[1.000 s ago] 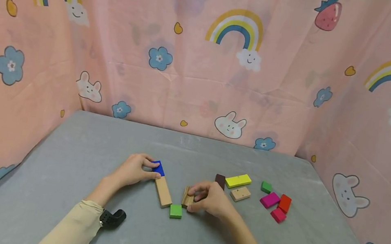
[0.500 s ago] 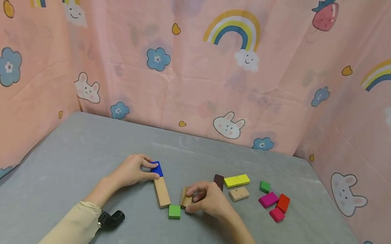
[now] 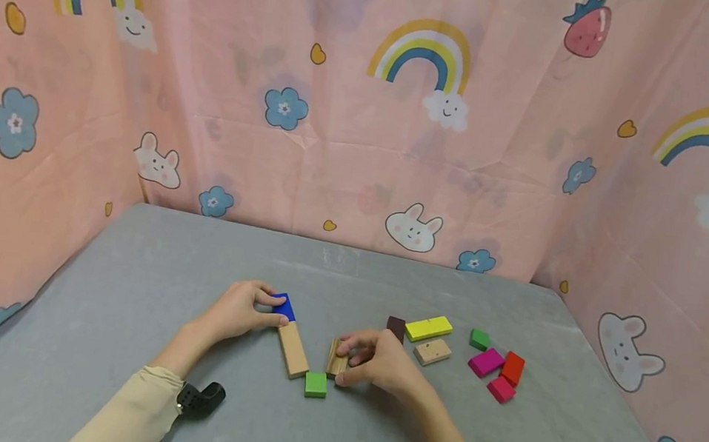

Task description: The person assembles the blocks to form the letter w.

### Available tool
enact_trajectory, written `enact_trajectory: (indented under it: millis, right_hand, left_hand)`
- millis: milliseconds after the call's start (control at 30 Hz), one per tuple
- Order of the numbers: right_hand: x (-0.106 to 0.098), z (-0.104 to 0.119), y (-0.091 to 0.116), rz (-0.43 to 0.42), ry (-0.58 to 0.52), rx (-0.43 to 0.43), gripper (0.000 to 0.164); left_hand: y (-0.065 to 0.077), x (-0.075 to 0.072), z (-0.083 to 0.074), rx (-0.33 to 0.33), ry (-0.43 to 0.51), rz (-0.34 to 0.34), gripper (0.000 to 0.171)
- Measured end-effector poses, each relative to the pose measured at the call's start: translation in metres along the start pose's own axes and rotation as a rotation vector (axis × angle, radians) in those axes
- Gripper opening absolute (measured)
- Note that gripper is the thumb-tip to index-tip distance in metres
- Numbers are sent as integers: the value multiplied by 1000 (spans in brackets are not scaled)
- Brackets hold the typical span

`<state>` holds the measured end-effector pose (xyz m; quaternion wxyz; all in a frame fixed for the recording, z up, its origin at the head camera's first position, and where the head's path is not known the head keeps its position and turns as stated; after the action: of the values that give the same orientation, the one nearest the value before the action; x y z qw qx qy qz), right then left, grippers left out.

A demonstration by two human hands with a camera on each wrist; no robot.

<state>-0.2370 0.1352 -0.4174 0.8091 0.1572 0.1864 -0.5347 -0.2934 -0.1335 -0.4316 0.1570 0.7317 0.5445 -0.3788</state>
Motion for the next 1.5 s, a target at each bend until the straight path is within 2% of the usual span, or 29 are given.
enact_trajectory:
  millis: [100, 267, 333, 500, 767, 1067, 1233, 1500]
  right_hand:
    - [-14, -3, 0, -43, 14, -41, 25]
    - [-49, -15, 4, -218, 27, -61, 25]
    - [-61, -21, 6, -264, 27, -58, 25]
    - [-77, -34, 7, -273, 23, -31, 27]
    - [-79, -45, 6, -229, -8, -7, 32]
    - [-74, -45, 3, -232, 49, 33, 30]
    - [-72, -42, 3, -247, 58, 67, 29]
    - [-69, -44, 3, -300, 148, 106, 28]
  left_hand:
    - [-1, 0, 0, -5, -1, 0, 47]
    - [-1, 0, 1, -2, 0, 1, 47]
    - [-1, -1, 1, 0, 0, 0, 47]
    - [0, -2, 1, 4, -2, -4, 46]
    - [1, -2, -1, -2, -7, -2, 46]
    - [1, -1, 3, 0, -11, -6, 48]
    - [2, -1, 4, -5, -13, -7, 48]
    - [0, 1, 3, 5, -13, -5, 48]
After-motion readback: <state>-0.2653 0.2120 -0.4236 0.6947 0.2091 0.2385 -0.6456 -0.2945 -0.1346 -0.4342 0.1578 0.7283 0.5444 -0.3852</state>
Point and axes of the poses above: each hand's wrist, its own y-axis away from the middle knuckle, its own x-axis out of the palm, z = x × y, the point moved 3 cm from there along -y, towards the middle knuckle, and after that the axes turned 1 degree about x, right-handed, at the moved point
